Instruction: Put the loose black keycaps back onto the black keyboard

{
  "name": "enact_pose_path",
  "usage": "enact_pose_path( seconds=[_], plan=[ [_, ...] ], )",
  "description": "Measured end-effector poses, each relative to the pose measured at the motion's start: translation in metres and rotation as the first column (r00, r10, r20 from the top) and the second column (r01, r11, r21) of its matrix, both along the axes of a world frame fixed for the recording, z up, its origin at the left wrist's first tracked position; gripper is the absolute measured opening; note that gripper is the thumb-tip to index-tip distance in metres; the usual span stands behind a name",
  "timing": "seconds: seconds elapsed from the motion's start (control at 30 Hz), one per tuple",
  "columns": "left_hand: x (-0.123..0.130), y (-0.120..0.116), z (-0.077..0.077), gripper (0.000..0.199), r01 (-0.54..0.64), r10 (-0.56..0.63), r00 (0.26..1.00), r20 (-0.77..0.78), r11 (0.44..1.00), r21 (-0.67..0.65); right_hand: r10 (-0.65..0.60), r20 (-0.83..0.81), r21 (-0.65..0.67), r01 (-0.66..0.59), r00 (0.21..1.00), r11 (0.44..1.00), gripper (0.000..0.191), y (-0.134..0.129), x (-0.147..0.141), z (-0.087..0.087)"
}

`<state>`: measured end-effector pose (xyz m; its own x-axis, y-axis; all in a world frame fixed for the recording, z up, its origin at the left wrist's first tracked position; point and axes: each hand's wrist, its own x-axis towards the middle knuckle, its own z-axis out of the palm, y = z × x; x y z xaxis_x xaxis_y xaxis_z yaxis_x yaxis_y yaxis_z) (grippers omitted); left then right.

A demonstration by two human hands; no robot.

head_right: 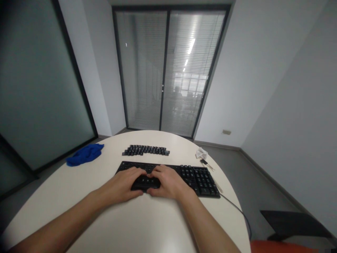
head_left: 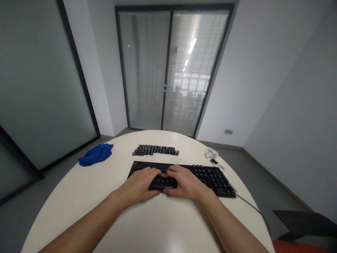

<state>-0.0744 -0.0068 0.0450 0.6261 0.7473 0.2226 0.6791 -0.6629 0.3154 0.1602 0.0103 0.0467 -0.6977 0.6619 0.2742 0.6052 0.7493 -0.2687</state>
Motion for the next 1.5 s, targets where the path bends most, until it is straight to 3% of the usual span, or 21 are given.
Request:
enact_pose_path(
  seconds=[0.6,0.73,1.1,1.33,1.5],
  plan=[
    [0.001,-0.001,-0.001,0.044,0.019,-0.02,0.999,0.033,1.0,0.019,0.018,0.022,0.061,-0.019,1.0,0.998,0.041,0.005,-0.001,-0.009],
    [-0.001,0.001,-0.003,0.035,0.005,-0.006,0.998,0.055,1.0,0.02,0.025,0.016,0.053,-0.026,1.0,0.998,0.039,0.004,0.0,-0.007],
    [-0.003,0.012,-0.013,0.024,-0.134,0.13,0.967,0.221,0.991,0.007,0.039,-0.007,0.063,-0.038,0.999,0.997,0.039,0.002,-0.001,-0.005],
    [-0.008,0.039,-0.016,0.021,-0.351,0.331,0.908,0.255,0.936,0.036,0.029,-0.004,0.069,-0.029,1.0,0.997,0.037,0.001,0.0,-0.005],
    [-0.016,0.065,-0.017,0.023,-0.436,0.429,0.899,0.095,0.896,0.084,0.031,0.005,0.074,-0.032,0.999,0.997,0.039,0.003,0.001,-0.006]
  ],
)
